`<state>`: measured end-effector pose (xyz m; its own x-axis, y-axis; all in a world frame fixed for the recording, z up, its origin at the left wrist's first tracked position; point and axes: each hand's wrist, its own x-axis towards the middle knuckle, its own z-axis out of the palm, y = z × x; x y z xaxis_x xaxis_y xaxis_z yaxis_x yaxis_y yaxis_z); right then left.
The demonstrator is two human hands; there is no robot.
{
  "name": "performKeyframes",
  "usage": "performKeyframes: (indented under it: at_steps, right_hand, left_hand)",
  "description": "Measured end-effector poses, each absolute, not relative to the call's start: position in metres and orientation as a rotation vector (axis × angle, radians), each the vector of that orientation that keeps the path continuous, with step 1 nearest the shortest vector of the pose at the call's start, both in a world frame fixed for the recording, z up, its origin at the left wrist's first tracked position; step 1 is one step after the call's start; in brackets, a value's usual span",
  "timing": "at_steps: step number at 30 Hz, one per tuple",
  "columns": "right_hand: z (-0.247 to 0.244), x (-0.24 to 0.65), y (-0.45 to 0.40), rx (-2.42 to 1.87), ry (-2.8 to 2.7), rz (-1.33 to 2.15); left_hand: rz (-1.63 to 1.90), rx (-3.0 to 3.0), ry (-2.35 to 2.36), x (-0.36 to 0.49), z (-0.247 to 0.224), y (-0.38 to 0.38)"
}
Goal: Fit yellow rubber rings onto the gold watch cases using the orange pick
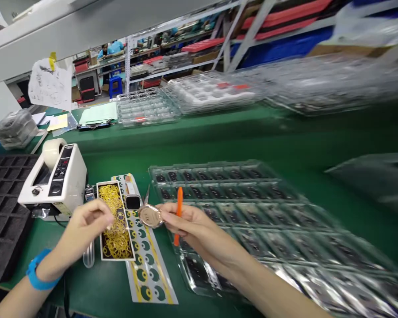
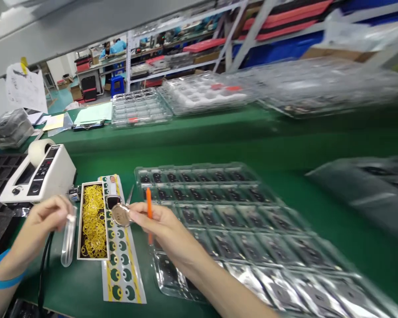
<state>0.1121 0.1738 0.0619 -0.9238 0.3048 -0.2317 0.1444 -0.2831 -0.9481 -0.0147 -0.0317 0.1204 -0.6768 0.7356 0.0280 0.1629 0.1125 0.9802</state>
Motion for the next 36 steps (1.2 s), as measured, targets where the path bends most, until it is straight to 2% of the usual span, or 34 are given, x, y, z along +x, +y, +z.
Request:
performKeyframes:
  at_steps: [4, 10, 36]
  right_hand:
    - [0.053, 0.110, 0.166, -0.569, -1.752, 2.509]
    - [0.040, 0.113, 0.152, -0.575, -1.666, 2.699]
    - [0.029, 0.118, 0.143, -0.723, -1.604, 2.730]
  left_hand:
    - [1.394, 0.873, 1.680, -0.004, 0.090, -0.001]
    - [1.303, 0.854, 1.727, -0.005, 0.064, -0.002]
    - [1.220, 0.733, 1.775, -0.001, 0.054, -0.001]
